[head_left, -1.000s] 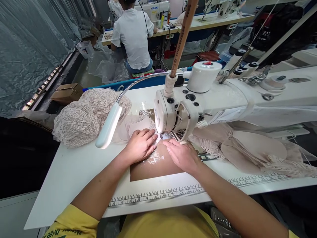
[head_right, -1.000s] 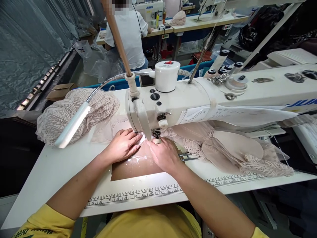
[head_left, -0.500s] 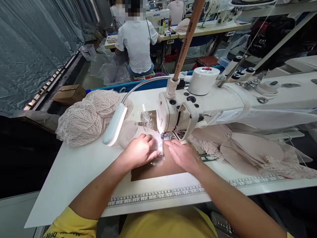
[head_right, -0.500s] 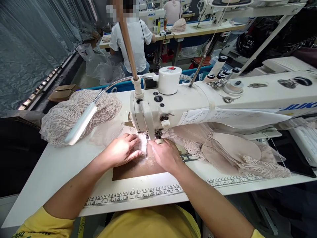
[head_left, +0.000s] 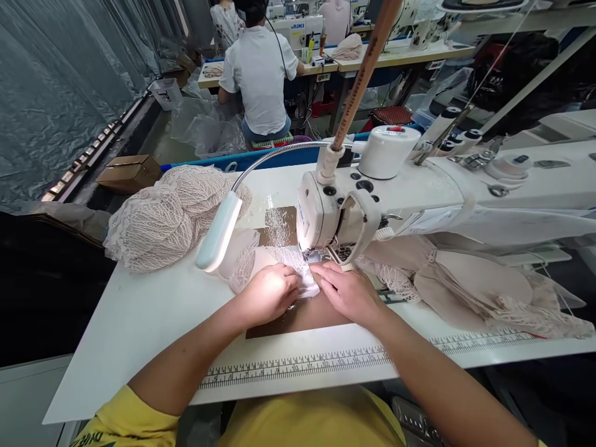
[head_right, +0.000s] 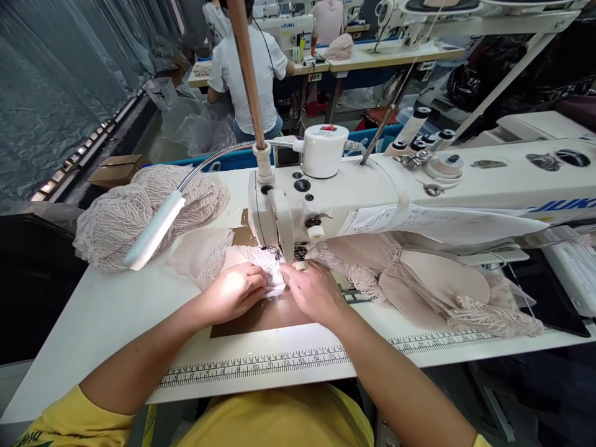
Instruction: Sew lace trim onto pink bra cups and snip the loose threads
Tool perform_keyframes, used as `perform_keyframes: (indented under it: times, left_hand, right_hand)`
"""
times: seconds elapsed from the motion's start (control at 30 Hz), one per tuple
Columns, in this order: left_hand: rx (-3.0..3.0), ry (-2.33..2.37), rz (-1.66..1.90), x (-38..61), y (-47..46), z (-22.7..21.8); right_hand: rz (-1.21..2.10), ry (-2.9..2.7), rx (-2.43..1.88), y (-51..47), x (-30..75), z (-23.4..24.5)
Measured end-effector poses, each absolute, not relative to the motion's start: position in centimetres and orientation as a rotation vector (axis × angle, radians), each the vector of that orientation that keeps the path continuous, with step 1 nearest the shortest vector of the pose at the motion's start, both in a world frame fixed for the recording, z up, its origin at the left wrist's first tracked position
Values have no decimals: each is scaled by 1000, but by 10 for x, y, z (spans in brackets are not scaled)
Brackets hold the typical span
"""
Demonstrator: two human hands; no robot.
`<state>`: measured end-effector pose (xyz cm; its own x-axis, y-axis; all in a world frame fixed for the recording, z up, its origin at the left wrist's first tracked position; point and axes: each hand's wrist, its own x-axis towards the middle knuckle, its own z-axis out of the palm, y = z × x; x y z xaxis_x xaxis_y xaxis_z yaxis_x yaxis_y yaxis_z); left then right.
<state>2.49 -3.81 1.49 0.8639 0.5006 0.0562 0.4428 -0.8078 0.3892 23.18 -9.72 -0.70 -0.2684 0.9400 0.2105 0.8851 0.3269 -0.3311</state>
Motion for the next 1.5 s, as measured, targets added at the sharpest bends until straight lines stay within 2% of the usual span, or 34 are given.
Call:
perform_keyframes:
  times: [0.27,0.67,1.03,1.5]
  left_hand:
    - [2504,566,279,21,-30,18]
    - [2843,648,193,26,-35,6]
    - [3009,640,166,26,-30,0]
    - [3038,756,159,26,-24,-6]
  right_hand:
    - [350,-2272,-1446,-98,228,-12]
    - [207,-2289,-1397,-105,229,-13]
    - [-114,-2360,-1378,-104,228,-16]
    - [-116,-2351,-1410,-103,227,-19]
